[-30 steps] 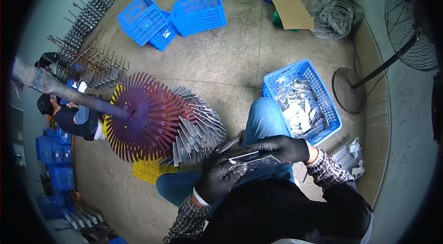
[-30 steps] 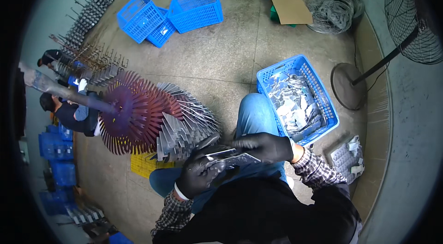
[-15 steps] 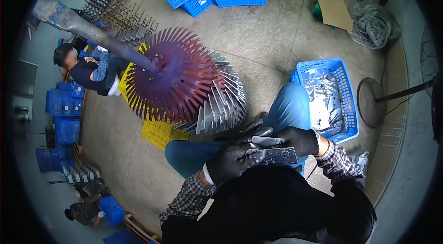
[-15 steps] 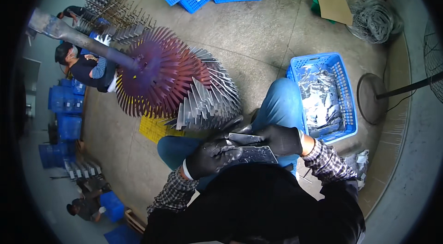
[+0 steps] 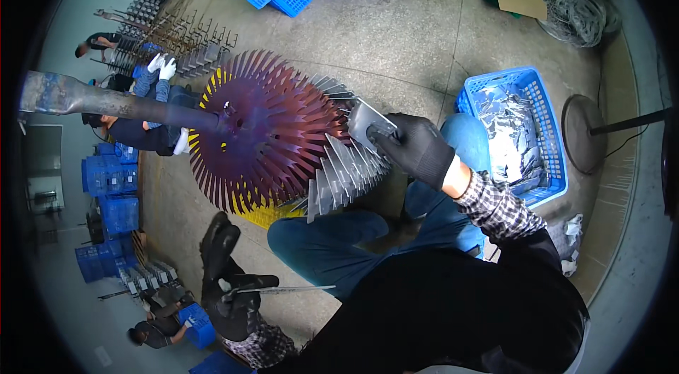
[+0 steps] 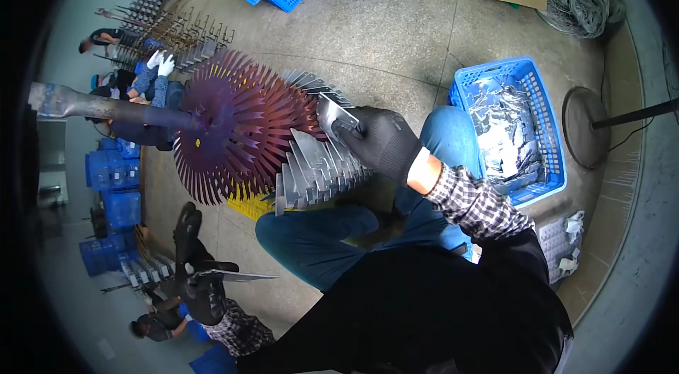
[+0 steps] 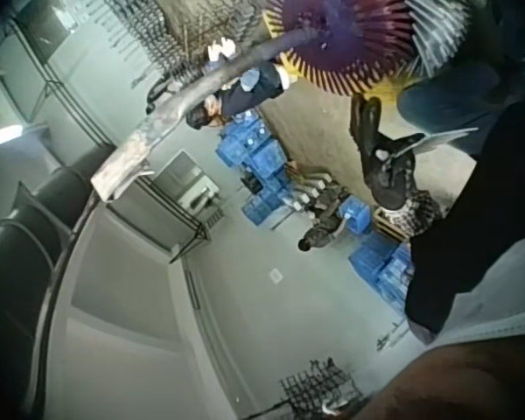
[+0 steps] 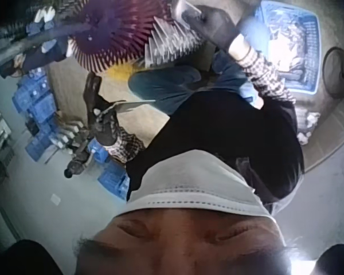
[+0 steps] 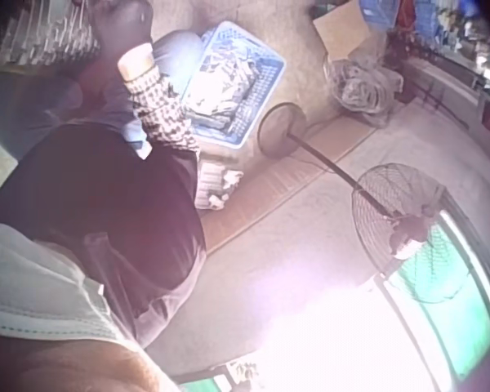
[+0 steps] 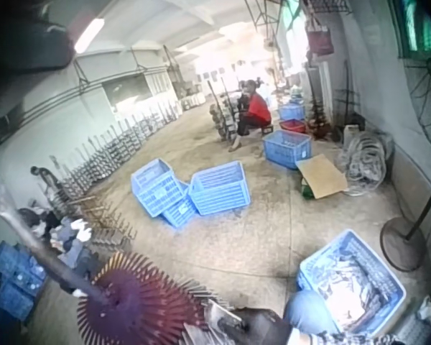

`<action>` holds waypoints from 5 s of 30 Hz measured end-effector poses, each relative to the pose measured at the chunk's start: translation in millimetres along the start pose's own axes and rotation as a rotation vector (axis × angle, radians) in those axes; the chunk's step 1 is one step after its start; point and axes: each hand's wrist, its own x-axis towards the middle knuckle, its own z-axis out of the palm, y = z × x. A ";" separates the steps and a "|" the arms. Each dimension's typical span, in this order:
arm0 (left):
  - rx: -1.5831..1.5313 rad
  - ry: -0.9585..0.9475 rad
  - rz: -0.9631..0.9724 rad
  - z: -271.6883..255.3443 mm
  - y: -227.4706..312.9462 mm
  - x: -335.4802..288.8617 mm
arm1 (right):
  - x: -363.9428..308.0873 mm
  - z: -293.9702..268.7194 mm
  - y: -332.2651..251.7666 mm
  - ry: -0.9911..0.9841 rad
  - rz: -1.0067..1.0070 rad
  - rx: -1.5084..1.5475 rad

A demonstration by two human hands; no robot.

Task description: Assembling metal fins onto a central metal shaft at a fabrication workstation.

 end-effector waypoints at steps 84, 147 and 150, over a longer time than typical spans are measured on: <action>-0.082 0.054 0.182 52.3 24.4 58.0 | -69.9 -32.4 -105.9 -0.412 -0.171 0.739; 0.705 -0.154 0.141 97.2 -25.4 94.4 | 29.6 17.3 3.6 0.121 -0.463 -0.324; 0.805 -0.092 0.227 98.2 -29.1 101.6 | 29.1 17.4 2.0 0.098 -0.475 -0.349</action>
